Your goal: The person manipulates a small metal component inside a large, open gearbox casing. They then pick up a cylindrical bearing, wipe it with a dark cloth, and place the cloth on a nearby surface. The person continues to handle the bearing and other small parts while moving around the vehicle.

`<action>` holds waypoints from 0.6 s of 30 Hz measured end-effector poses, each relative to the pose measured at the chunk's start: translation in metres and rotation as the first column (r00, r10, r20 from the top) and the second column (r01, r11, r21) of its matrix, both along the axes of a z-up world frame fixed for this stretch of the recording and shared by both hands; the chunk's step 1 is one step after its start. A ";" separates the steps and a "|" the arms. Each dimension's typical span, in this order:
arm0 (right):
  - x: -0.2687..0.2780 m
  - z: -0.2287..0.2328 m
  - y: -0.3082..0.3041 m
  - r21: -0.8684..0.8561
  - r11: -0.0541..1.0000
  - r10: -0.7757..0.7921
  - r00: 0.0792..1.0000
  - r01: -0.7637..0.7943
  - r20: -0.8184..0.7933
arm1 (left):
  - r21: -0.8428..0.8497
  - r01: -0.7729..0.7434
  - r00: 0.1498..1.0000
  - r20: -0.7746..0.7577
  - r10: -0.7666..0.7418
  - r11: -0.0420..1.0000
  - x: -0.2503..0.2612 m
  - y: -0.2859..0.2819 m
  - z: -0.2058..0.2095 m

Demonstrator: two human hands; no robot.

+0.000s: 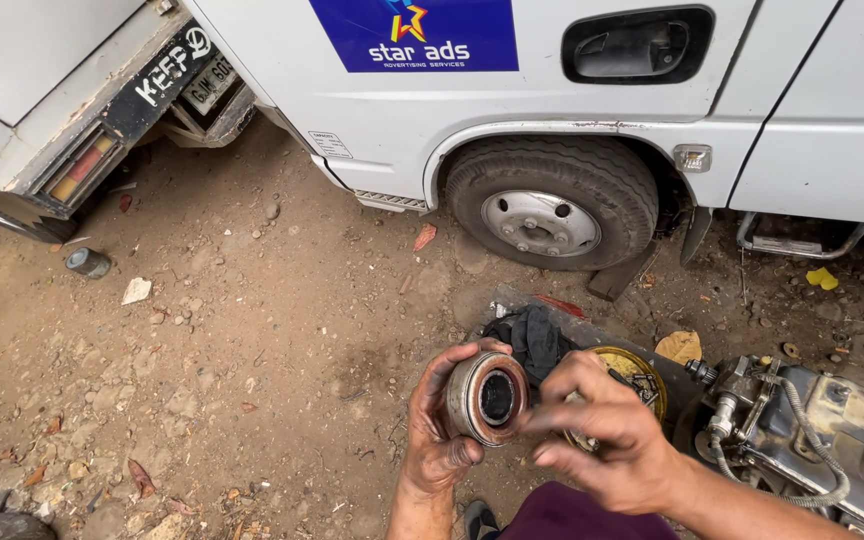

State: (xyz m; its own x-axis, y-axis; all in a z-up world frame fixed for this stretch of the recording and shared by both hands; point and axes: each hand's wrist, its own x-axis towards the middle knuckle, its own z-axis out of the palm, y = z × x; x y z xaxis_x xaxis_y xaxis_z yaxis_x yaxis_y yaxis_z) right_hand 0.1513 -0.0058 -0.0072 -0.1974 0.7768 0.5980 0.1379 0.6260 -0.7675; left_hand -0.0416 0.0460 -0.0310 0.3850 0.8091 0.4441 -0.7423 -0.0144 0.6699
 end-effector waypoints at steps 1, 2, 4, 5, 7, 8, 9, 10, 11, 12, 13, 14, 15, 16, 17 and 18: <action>0.002 -0.008 0.001 -0.001 1.000 -0.001 1.000 0.001 0.000 | -0.001 0.001 1.000 0.000 -0.001 1.000 -0.001 0.000 0.000; 0.004 -0.016 0.003 -0.110 0.994 -0.015 0.988 -0.002 -0.155 | -0.016 0.002 1.000 -0.003 -0.002 1.000 -0.002 0.000 0.000; 0.010 -0.027 0.009 -0.221 0.975 -0.049 0.952 -0.020 -0.302 | -0.037 0.004 1.000 -0.003 -0.004 0.999 -0.004 0.001 -0.004; 0.014 -0.031 0.013 -0.249 0.968 -0.093 0.945 0.013 -0.312 | -0.020 0.000 1.000 0.004 0.000 1.000 -0.005 0.001 -0.007; 0.027 -0.047 0.026 -0.288 0.956 -0.145 0.938 0.051 -0.316 | -0.015 0.001 1.000 0.016 -0.001 1.000 -0.009 0.002 -0.012; 0.037 -0.061 0.035 -0.272 0.950 -0.211 0.956 0.152 -0.202 | -0.032 0.024 0.997 0.068 -0.022 0.999 -0.013 0.003 -0.015; 0.046 -0.075 0.043 -0.247 0.937 -0.276 0.957 0.248 -0.087 | -0.048 0.046 0.992 0.120 -0.040 0.998 -0.016 0.003 -0.018; 0.053 -0.089 0.053 -0.257 0.933 -0.280 0.957 0.252 -0.078 | -0.060 0.050 0.991 0.126 -0.042 0.997 -0.021 0.000 -0.020; 0.059 -0.103 0.063 -0.445 0.852 -0.327 0.944 0.275 -0.041 | -0.136 0.075 0.978 0.202 -0.047 0.988 -0.025 -0.002 -0.022; 0.066 -0.116 0.073 -0.614 0.734 -0.365 0.931 0.291 0.006 | -0.208 0.105 0.960 0.277 -0.044 0.972 -0.030 -0.003 -0.023; 0.072 -0.142 0.077 -0.625 0.723 -0.368 0.930 0.295 0.013 | -0.224 0.109 0.959 0.279 -0.043 0.969 -0.035 -0.006 -0.026; 0.078 -0.168 0.081 -0.617 0.650 -0.361 0.895 0.444 0.262 | -0.290 0.119 0.944 0.330 -0.017 0.950 -0.039 -0.008 -0.029; 0.086 -0.195 0.087 -0.569 0.582 -0.324 0.807 0.581 0.493 | -0.354 0.130 0.927 0.375 0.013 0.926 -0.042 -0.008 -0.032; 0.090 -0.228 0.088 -0.579 0.572 -0.318 0.807 0.582 0.497 | -0.368 0.132 0.928 0.373 0.016 0.920 -0.043 -0.009 -0.037; 0.092 -0.259 0.089 -0.575 0.515 -0.163 0.731 0.636 0.663 | -0.405 0.072 0.931 0.356 0.085 0.911 -0.046 -0.010 -0.039; 0.094 -0.291 0.091 -0.554 0.464 0.012 0.620 0.691 0.785 | -0.441 0.012 0.930 0.336 0.152 0.898 -0.050 -0.011 -0.041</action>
